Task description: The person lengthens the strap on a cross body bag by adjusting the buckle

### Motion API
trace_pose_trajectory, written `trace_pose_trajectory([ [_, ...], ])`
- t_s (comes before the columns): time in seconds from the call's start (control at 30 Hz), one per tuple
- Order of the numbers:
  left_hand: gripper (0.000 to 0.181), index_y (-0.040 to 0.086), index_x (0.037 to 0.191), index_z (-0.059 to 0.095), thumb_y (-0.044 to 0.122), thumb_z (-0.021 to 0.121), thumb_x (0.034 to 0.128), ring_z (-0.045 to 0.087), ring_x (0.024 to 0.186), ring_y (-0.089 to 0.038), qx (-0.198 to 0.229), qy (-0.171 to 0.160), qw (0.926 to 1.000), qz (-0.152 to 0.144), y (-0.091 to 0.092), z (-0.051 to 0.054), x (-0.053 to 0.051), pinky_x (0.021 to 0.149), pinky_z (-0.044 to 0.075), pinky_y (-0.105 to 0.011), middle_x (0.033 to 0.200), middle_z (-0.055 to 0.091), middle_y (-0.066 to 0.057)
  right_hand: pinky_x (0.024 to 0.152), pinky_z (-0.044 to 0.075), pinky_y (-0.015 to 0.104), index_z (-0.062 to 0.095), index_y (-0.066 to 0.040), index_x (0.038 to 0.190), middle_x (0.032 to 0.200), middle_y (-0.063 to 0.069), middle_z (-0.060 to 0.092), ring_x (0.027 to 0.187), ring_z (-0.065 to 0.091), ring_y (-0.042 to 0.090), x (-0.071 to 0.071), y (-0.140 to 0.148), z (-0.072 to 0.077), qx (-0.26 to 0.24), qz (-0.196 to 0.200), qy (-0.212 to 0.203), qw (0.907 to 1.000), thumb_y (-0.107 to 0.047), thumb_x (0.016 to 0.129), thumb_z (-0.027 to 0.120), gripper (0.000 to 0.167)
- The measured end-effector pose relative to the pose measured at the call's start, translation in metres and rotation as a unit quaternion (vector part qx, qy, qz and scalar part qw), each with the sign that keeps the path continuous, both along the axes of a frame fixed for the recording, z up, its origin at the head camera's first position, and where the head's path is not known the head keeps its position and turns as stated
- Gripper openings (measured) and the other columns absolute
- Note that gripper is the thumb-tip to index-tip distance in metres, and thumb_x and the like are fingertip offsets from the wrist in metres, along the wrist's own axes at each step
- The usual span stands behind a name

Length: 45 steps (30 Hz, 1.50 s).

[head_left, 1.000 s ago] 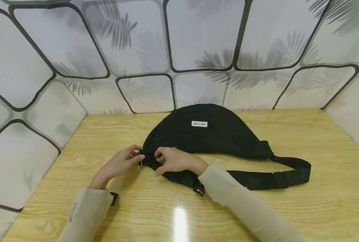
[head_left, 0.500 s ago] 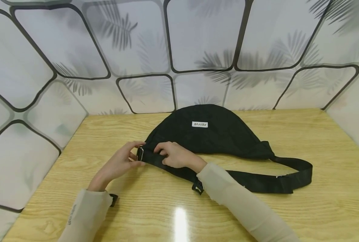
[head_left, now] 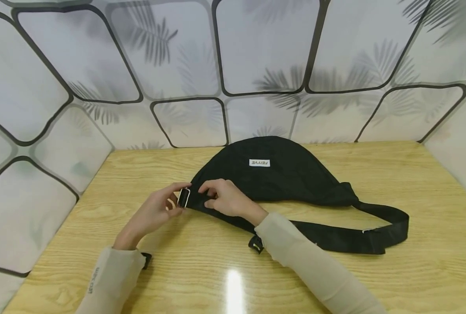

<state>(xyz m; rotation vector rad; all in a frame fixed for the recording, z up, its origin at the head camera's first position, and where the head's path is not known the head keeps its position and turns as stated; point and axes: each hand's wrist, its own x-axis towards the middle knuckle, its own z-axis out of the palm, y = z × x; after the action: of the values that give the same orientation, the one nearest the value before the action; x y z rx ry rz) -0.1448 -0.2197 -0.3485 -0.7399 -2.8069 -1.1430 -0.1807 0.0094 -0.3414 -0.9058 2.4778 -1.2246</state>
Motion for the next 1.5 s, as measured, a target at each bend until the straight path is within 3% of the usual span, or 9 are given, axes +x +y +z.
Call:
trace_pose_trajectory([
  [0.2,0.056,-0.002,0.14,0.054,-0.002,0.077,0.0881,0.063,0.081,-0.016,0.008,-0.001,0.9999,-0.014,0.001,0.001,-0.002,0.071,0.052,-0.034,0.125,0.063,-0.024,0.074,0.052,0.03,0.073,-0.005,0.111,0.096,0.009,0.068,0.081,0.063,0.019,0.003,0.001,-0.002,-0.023,-0.052,0.055,0.9969,0.003,0.088,0.076,0.025],
  [0.37,0.053,-0.004,0.137,0.056,0.0,0.077,0.0885,0.062,0.08,-0.015,0.01,0.003,0.9996,-0.025,0.0,0.001,-0.003,0.069,0.051,-0.032,0.123,0.065,-0.021,0.073,0.051,0.029,0.074,-0.005,0.105,0.092,0.005,0.064,0.082,0.061,0.019,0.009,0.001,-0.004,-0.01,-0.064,0.102,0.9926,0.002,0.087,0.078,0.019],
  [0.5,0.055,-0.003,0.137,0.057,0.001,0.079,0.0872,0.062,0.09,-0.022,0.008,0.003,0.9997,-0.021,0.0,0.0,-0.002,0.074,0.053,-0.037,0.125,0.065,-0.019,0.073,0.05,0.031,0.074,-0.003,0.099,0.089,0.004,0.061,0.082,0.059,0.02,0.012,0.0,-0.004,0.003,-0.072,0.136,0.9882,0.001,0.085,0.08,0.016],
  [0.67,0.056,-0.002,0.137,0.058,0.001,0.08,0.0861,0.061,0.103,-0.032,0.011,-0.002,0.9997,-0.023,0.002,-0.001,-0.002,0.082,0.053,-0.045,0.127,0.065,-0.018,0.07,0.048,0.031,0.071,-0.003,0.092,0.084,0.002,0.058,0.076,0.056,0.018,0.013,0.004,-0.003,0.009,-0.074,0.127,0.9891,-0.001,0.084,0.081,0.013],
  [0.87,0.057,-0.003,0.14,0.056,0.004,0.079,0.0878,0.061,0.103,-0.03,0.004,-0.012,0.9992,-0.037,0.0,-0.001,-0.005,0.083,0.052,-0.046,0.132,0.063,-0.017,0.065,0.048,0.026,0.067,-0.004,0.088,0.078,0.001,0.063,0.067,0.057,0.012,0.006,0.004,-0.003,0.003,-0.042,0.073,0.9964,-0.001,0.088,0.078,0.011],
  [1.0,0.057,0.0,0.14,0.058,0.005,0.08,0.0873,0.061,0.101,-0.027,-0.004,-0.013,0.9993,-0.034,-0.002,0.0,-0.004,0.083,0.052,-0.046,0.134,0.062,-0.017,0.067,0.049,0.024,0.07,0.0,0.097,0.083,0.006,0.071,0.071,0.061,0.011,-0.001,0.002,-0.005,-0.018,0.0,0.022,0.9996,0.002,0.092,0.071,0.005],
  [1.1,0.055,0.002,0.138,0.06,0.006,0.081,0.0868,0.061,0.099,-0.025,-0.007,-0.012,0.9992,-0.036,-0.001,0.0,-0.004,0.082,0.053,-0.046,0.133,0.063,-0.016,0.069,0.049,0.024,0.071,0.002,0.1,0.089,0.009,0.074,0.076,0.063,0.011,-0.006,0.003,-0.009,-0.042,0.009,-0.024,0.9988,0.004,0.094,0.067,0.008],
  [1.3,0.054,0.003,0.135,0.064,0.007,0.083,0.0842,0.06,0.096,-0.023,-0.003,-0.015,0.9993,-0.035,0.001,0.0,-0.004,0.08,0.053,-0.045,0.128,0.066,-0.014,0.077,0.052,0.025,0.07,0.005,0.101,0.089,0.009,0.073,0.084,0.064,0.012,-0.008,0.004,-0.016,-0.102,-0.005,-0.12,0.9875,0.008,0.094,0.062,0.011],
  [1.5,0.055,0.002,0.132,0.066,0.005,0.085,0.0813,0.059,0.094,-0.022,0.011,-0.018,0.9991,-0.038,0.005,-0.001,-0.003,0.079,0.053,-0.045,0.123,0.068,-0.014,0.088,0.052,0.033,0.069,0.005,0.1,0.089,0.007,0.07,0.088,0.063,0.015,-0.004,0.0,-0.017,-0.149,-0.033,-0.178,0.9721,0.007,0.095,0.063,0.008],
])
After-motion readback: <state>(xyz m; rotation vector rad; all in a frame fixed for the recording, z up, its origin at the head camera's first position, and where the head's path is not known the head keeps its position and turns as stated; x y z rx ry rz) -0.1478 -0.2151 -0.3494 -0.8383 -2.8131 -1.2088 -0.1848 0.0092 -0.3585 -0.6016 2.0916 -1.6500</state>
